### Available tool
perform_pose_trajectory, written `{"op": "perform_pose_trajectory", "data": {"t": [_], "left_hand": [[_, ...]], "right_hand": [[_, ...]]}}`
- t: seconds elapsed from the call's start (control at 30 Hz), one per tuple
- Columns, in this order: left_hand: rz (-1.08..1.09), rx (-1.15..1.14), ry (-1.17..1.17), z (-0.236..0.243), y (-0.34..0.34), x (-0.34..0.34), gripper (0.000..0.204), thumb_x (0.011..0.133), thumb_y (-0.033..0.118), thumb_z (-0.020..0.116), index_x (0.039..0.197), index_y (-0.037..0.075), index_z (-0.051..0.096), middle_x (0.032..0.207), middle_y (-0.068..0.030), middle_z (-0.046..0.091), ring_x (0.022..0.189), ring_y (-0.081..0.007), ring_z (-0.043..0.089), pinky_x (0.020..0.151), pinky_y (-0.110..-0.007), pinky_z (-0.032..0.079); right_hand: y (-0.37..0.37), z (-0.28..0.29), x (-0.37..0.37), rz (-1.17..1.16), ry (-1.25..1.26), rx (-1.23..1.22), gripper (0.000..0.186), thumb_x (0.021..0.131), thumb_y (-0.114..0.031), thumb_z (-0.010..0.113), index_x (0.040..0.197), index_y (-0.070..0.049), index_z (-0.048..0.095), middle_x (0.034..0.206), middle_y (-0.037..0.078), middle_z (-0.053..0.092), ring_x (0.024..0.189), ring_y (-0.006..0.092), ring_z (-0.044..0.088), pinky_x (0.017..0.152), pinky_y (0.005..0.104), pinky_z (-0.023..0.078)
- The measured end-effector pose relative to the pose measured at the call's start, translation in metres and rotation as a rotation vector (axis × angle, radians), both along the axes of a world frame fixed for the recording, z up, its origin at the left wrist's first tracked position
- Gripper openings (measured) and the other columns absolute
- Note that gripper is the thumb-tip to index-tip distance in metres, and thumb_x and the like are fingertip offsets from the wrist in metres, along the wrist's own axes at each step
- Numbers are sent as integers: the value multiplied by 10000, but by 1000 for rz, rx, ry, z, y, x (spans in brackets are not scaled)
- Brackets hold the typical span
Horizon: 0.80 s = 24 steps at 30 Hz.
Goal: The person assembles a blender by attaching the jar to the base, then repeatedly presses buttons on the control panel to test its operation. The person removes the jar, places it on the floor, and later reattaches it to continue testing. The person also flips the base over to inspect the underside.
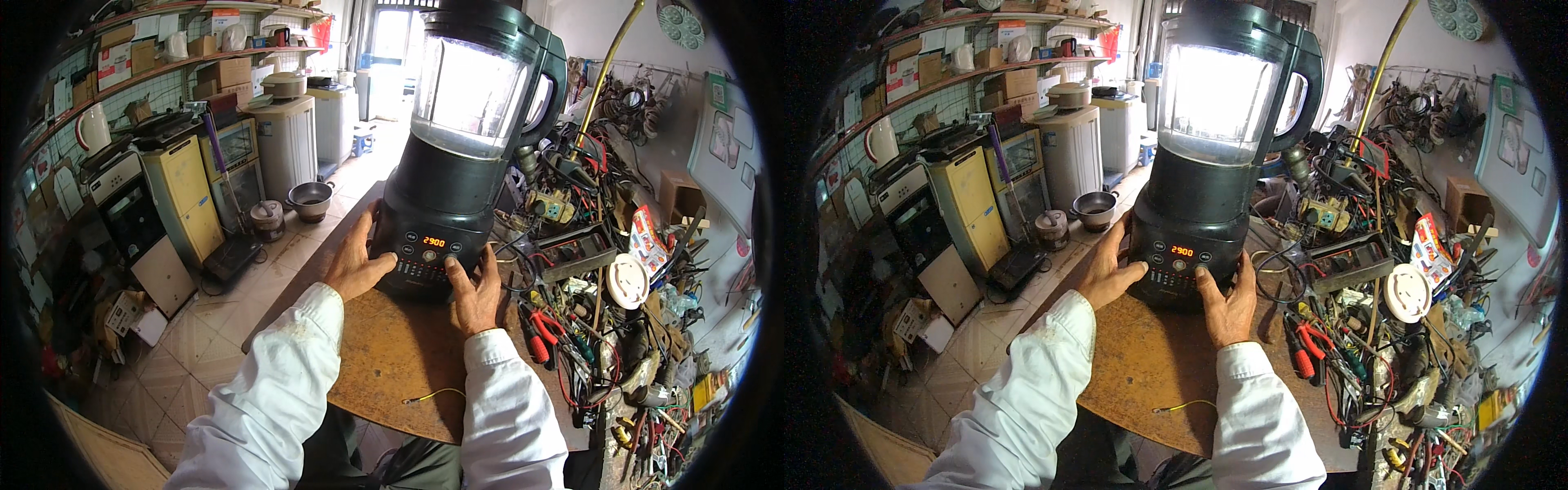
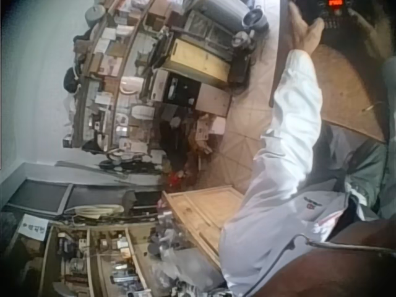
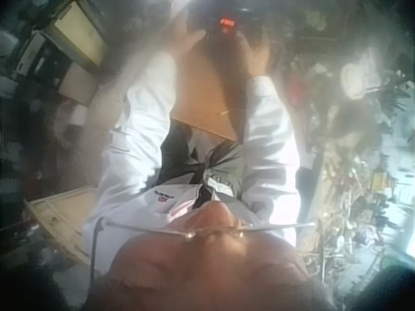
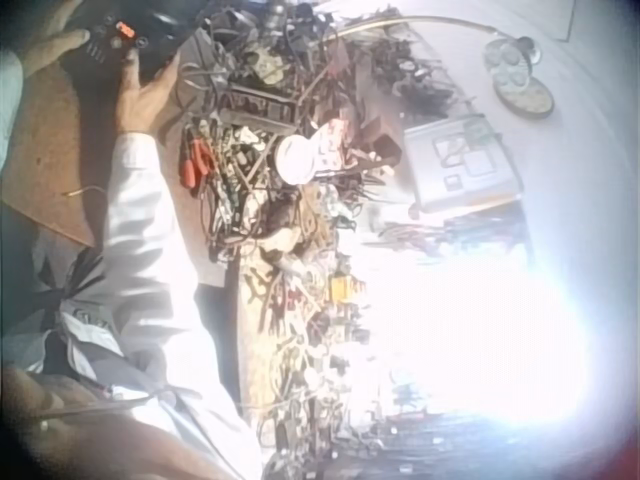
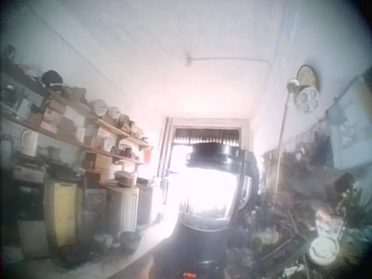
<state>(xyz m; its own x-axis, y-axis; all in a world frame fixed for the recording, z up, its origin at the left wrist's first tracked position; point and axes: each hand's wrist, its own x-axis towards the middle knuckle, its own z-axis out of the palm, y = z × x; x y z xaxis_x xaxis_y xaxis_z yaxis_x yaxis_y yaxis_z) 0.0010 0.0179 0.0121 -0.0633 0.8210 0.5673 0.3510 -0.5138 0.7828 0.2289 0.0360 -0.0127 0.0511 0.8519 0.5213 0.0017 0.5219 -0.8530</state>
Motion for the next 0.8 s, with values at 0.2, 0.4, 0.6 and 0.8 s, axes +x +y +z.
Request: {"op": "perform_pose_trajectory", "data": {"t": [0.2, 0.4, 0.6, 0.8], "left_hand": [[-67, 8, -86, -7, 6, -2, 979, 786, 112, 723, 1662, 18, 295, 1590, -250, 497, 1508, -356, 458, 1247, -429, 368], [4, 10, 1, -8, 7, -4, 980, 785, 108, 720, 1665, 25, 296, 1594, -243, 498, 1505, -347, 465, 1242, -427, 380], [-40, -6, -59, -7, 6, -2, 983, 785, 101, 709, 1668, 22, 286, 1608, -241, 484, 1515, -351, 454, 1248, -439, 372], [-40, 9, -44, -7, 5, -3, 979, 786, 104, 711, 1666, 16, 291, 1610, -239, 482, 1519, -335, 450, 1248, -426, 372]], "right_hand": [[-2, 3, -1, 45, 24, -21, 816, 943, -254, 843, 1554, 88, 423, 1491, 222, 577, 1358, 288, 581, 1152, 402, 467], [1, -2, 0, -19, -17, -19, 856, 933, -289, 853, 1555, 99, 411, 1495, 233, 568, 1360, 300, 581, 1157, 401, 465], [-4, 5, -1, 5, 6, -25, 822, 936, -276, 842, 1539, 100, 429, 1479, 233, 581, 1346, 304, 590, 1151, 404, 468], [-3, 2, -1, -15, -8, -7, 765, 942, -257, 835, 1523, 77, 467, 1445, 210, 615, 1324, 288, 604, 1139, 403, 472]]}}
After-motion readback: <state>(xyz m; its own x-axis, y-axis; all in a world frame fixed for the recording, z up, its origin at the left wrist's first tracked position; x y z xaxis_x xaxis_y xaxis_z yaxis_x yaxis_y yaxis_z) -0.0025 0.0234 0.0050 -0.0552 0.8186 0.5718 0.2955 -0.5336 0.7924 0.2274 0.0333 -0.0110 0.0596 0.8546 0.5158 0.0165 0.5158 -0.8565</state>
